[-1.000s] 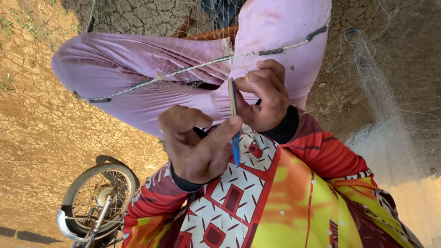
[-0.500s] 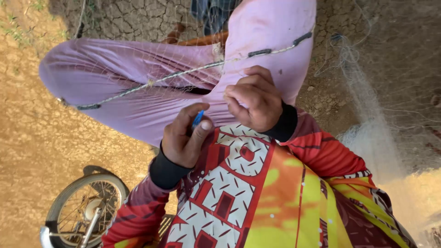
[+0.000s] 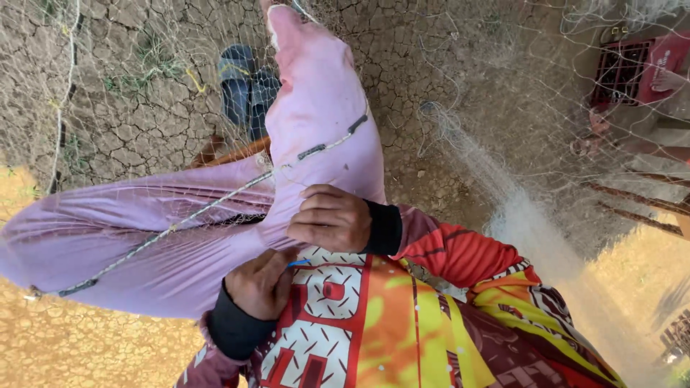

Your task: Repairing a fishing net using scissors and manual manipulation

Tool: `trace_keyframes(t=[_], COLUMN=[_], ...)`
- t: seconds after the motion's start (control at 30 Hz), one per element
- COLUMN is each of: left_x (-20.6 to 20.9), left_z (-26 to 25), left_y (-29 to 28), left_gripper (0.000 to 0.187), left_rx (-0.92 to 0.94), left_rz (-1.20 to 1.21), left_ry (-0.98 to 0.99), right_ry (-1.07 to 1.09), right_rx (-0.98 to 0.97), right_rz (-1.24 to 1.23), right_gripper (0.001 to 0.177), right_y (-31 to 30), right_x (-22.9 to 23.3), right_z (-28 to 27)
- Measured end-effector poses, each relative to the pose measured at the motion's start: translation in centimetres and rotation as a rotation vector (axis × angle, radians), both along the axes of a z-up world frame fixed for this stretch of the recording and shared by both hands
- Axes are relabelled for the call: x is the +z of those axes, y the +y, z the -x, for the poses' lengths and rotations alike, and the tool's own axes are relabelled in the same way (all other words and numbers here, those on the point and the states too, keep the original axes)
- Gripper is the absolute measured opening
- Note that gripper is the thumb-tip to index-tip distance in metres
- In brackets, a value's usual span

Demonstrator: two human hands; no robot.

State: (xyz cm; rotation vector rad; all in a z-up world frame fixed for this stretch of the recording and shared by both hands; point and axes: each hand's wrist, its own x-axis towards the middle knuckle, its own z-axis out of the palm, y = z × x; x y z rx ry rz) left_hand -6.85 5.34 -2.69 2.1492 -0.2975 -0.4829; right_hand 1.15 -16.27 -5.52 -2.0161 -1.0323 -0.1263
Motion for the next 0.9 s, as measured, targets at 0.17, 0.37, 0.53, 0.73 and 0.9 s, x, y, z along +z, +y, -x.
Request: trace_keyframes(t=[0.17,0.37,0.53,0.73,0.9], left_x=[-0.7,-1.8,-0.5,1.7,4.0], left_z=[0.0,-0.3,-2.1,-5.0,-5.5], left_y=[-0.3,-0.2,-0.9,-0.7,-3.0], left_gripper=[0.033,0.032,0.034,0.045,0.032], left_rx=[-0.059,0.05,0.257,0.468,0.077], left_rz=[0.0,-0.002,-0.04,0.011,0.046], left_ry=[-0.025,-0.024,-0.185,-0.425,-0.363], right_ry=[0.031,0.109,0.479,0.942,1.017], right_rx=[0.009,-0.127,-0.332,0.169,0.163], right_rz=[-0.042,-0.162,-0.247,0.212,0.189], right_gripper=[0.005,0.024,0.022,0.033,0.033], right_y=[0.3,-0.4,0.8,5.4,7.1], right_x=[0.4,0.1,-0.5,-10.6,-12.6], right_z=[0.4,0.5,-0.6,2.1,2.1])
